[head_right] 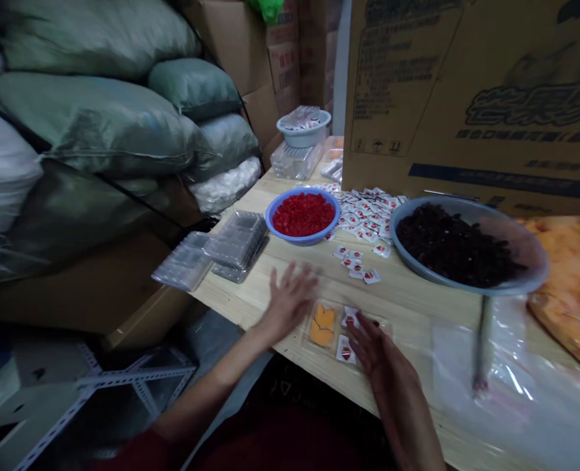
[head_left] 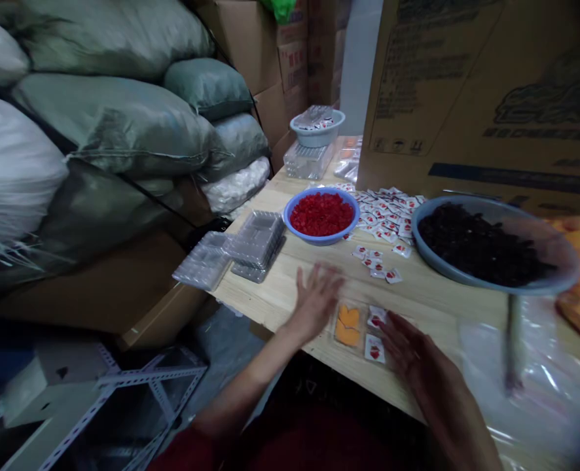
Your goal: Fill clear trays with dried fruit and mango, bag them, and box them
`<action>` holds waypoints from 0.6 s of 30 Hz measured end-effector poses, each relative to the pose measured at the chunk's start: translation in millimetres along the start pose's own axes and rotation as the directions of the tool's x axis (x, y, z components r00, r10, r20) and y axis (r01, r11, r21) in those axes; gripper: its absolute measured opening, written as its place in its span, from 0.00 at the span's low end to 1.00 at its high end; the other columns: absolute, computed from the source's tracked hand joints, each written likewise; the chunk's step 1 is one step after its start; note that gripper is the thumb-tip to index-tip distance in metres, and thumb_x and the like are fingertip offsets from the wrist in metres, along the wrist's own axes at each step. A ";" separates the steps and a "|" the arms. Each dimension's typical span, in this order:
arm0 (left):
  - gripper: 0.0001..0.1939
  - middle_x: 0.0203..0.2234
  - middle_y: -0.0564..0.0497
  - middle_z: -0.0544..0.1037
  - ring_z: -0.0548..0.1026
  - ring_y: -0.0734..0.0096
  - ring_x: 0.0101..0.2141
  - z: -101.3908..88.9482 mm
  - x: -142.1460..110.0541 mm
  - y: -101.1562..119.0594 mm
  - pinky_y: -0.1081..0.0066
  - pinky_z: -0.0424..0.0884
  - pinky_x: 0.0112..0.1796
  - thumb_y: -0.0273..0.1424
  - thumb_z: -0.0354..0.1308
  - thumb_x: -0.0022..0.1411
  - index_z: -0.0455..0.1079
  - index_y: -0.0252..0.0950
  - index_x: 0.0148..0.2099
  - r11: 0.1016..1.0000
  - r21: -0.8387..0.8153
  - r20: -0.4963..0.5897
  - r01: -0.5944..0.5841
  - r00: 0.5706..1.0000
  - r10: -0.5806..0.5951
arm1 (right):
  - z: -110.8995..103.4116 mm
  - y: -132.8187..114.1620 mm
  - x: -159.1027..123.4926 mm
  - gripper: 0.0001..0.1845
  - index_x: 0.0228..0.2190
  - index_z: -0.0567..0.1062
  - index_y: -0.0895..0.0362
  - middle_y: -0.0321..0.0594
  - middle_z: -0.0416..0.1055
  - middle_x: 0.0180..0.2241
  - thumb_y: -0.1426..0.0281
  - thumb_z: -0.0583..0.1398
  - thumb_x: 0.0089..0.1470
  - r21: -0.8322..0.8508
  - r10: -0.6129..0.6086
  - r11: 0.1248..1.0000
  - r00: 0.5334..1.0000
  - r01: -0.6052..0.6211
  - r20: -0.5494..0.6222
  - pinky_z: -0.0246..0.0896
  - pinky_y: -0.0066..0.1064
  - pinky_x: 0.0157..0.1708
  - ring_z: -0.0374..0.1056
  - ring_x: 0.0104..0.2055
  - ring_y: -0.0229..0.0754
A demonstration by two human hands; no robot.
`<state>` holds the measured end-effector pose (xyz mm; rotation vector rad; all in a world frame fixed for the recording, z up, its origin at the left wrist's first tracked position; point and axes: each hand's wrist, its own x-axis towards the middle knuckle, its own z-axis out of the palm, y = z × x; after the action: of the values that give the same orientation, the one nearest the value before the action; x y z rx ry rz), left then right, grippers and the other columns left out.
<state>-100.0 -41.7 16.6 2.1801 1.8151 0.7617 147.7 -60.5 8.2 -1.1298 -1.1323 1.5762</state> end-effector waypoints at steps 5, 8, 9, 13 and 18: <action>0.14 0.43 0.41 0.77 0.71 0.55 0.48 -96.7 23.4 -95.6 0.56 0.64 0.52 0.36 0.55 0.64 0.72 0.36 0.48 0.936 0.037 -0.297 0.351 0.898 -0.325 | -21.3 18.9 -10.2 0.20 0.50 0.78 0.49 0.44 0.70 0.58 0.56 0.61 0.58 -0.541 -0.354 0.806 0.928 0.239 -0.117 0.52 0.56 0.64 0.62 0.63 0.56; 0.10 0.29 0.49 0.75 0.72 0.65 0.33 -116.9 45.1 -138.8 0.68 0.68 0.37 0.36 0.60 0.57 0.72 0.34 0.37 0.844 -0.057 -0.163 0.534 0.829 -0.535 | -25.5 43.7 1.7 0.20 0.50 0.77 0.52 0.47 0.68 0.59 0.58 0.60 0.60 -0.627 -0.463 0.708 0.884 0.326 -0.064 0.53 0.58 0.63 0.58 0.65 0.55; 0.10 0.25 0.51 0.74 0.70 0.68 0.28 -117.4 51.7 -148.4 0.70 0.66 0.33 0.36 0.61 0.56 0.72 0.34 0.35 0.818 -0.096 -0.114 0.568 0.810 -0.576 | -26.5 51.1 6.7 0.21 0.51 0.77 0.53 0.48 0.67 0.60 0.58 0.60 0.60 -0.650 -0.487 0.681 0.872 0.337 -0.058 0.53 0.59 0.63 0.57 0.65 0.56; 0.12 0.16 0.56 0.68 0.64 0.74 0.19 -110.6 69.9 -166.0 0.73 0.60 0.24 0.38 0.60 0.54 0.70 0.34 0.29 0.770 -0.177 -0.040 0.613 0.777 -0.628 | -30.7 67.1 19.6 0.21 0.50 0.77 0.54 0.50 0.67 0.59 0.58 0.60 0.59 -0.718 -0.536 0.601 0.843 0.352 -0.036 0.51 0.60 0.63 0.54 0.66 0.57; 0.12 0.15 0.55 0.67 0.62 0.74 0.18 -107.1 78.4 -170.4 0.73 0.57 0.22 0.39 0.60 0.53 0.69 0.34 0.28 0.728 -0.246 -0.027 0.640 0.746 -0.665 | -32.3 65.2 14.6 0.20 0.50 0.77 0.56 0.51 0.68 0.57 0.60 0.59 0.61 -0.668 -0.484 0.671 0.872 0.322 -0.067 0.55 0.56 0.62 0.58 0.64 0.54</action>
<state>-291.3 53.8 47.5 1.2171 2.2177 0.8614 167.0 -54.5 -63.1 -1.3265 -1.6815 0.6690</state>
